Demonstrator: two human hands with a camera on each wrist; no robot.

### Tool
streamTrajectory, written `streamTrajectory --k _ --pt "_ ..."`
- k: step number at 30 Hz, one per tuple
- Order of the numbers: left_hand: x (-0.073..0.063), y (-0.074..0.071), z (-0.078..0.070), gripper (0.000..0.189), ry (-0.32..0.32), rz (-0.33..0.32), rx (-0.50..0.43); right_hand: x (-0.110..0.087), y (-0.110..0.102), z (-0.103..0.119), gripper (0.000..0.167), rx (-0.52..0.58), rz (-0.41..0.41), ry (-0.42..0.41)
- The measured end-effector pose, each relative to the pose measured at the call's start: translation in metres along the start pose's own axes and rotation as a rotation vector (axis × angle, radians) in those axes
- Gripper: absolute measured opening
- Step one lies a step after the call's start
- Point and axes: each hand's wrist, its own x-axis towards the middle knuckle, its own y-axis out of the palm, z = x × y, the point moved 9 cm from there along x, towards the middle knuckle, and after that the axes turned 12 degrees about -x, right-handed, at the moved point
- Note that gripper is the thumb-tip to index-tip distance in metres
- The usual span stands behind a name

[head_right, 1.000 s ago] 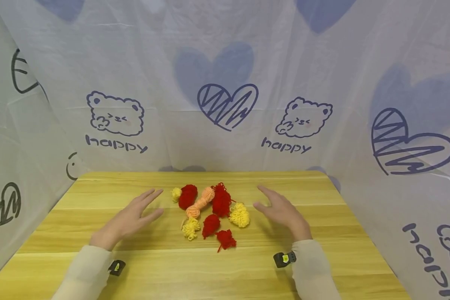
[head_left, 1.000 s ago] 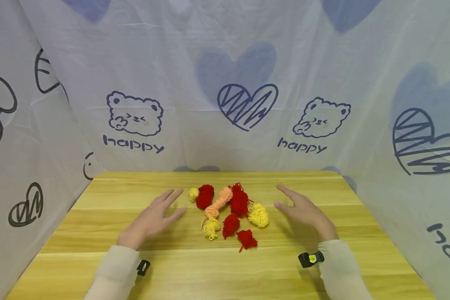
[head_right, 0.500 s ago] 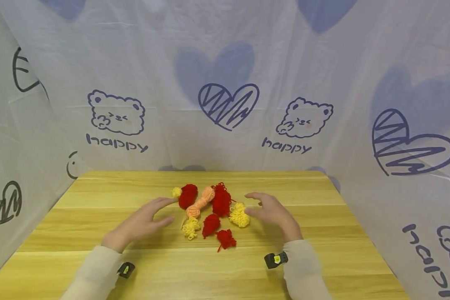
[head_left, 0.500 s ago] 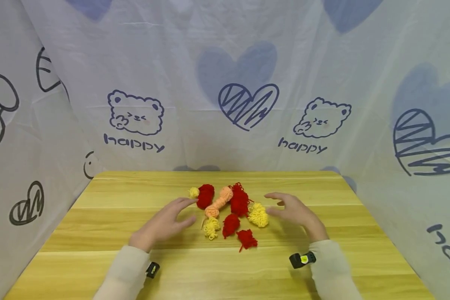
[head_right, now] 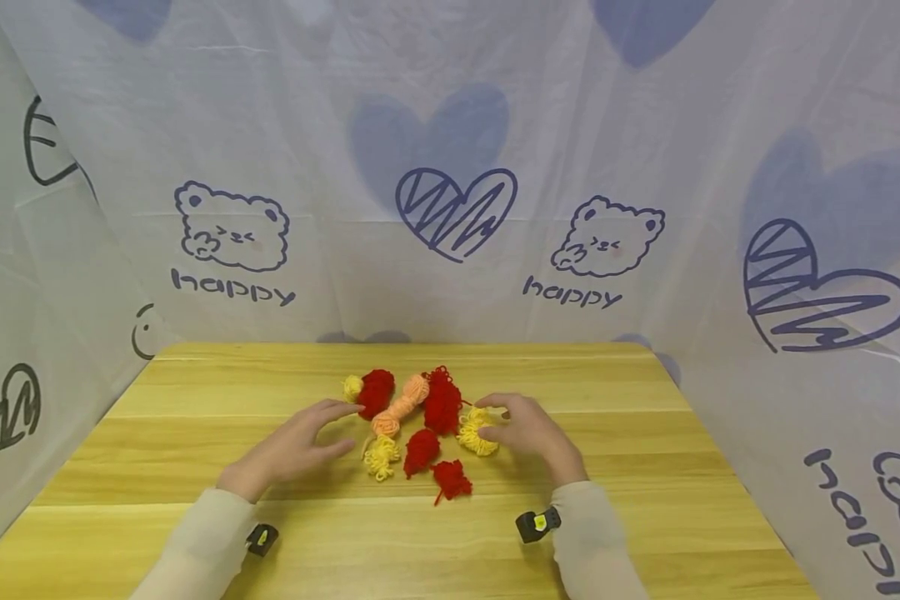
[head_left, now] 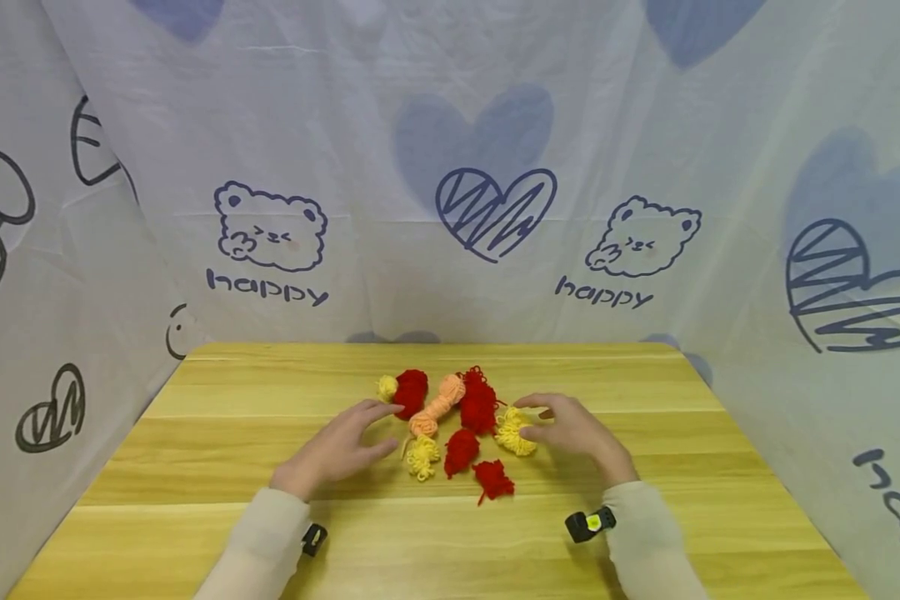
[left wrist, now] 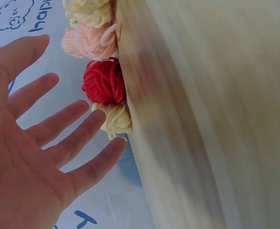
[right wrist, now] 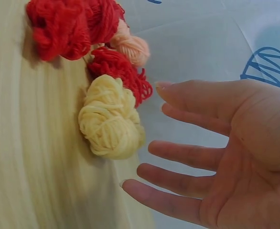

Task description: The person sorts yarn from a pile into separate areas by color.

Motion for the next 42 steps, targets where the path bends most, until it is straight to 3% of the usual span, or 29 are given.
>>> streamTrajectory --k 9,18,25,33,42 --pt "0.008 0.007 -0.004 0.053 0.034 0.013 -0.01 0.003 0.008 -0.002 0.04 -0.004 0.001 0.031" --pt "0.014 0.011 0.003 0.053 -0.027 0.04 -0.05 0.007 0.014 -0.005 0.04 -0.021 -0.003 0.066" --pt "0.022 0.008 0.006 0.053 -0.04 0.012 -0.056 0.009 0.017 -0.006 0.042 -0.032 -0.019 0.075" --pt "0.033 0.008 0.003 0.052 0.024 0.003 -0.051 0.01 0.02 -0.001 0.041 -0.049 -0.03 0.015" --pt "0.046 0.014 -0.009 0.047 0.125 0.02 -0.084 0.011 0.021 -0.001 0.037 -0.08 -0.051 0.04"
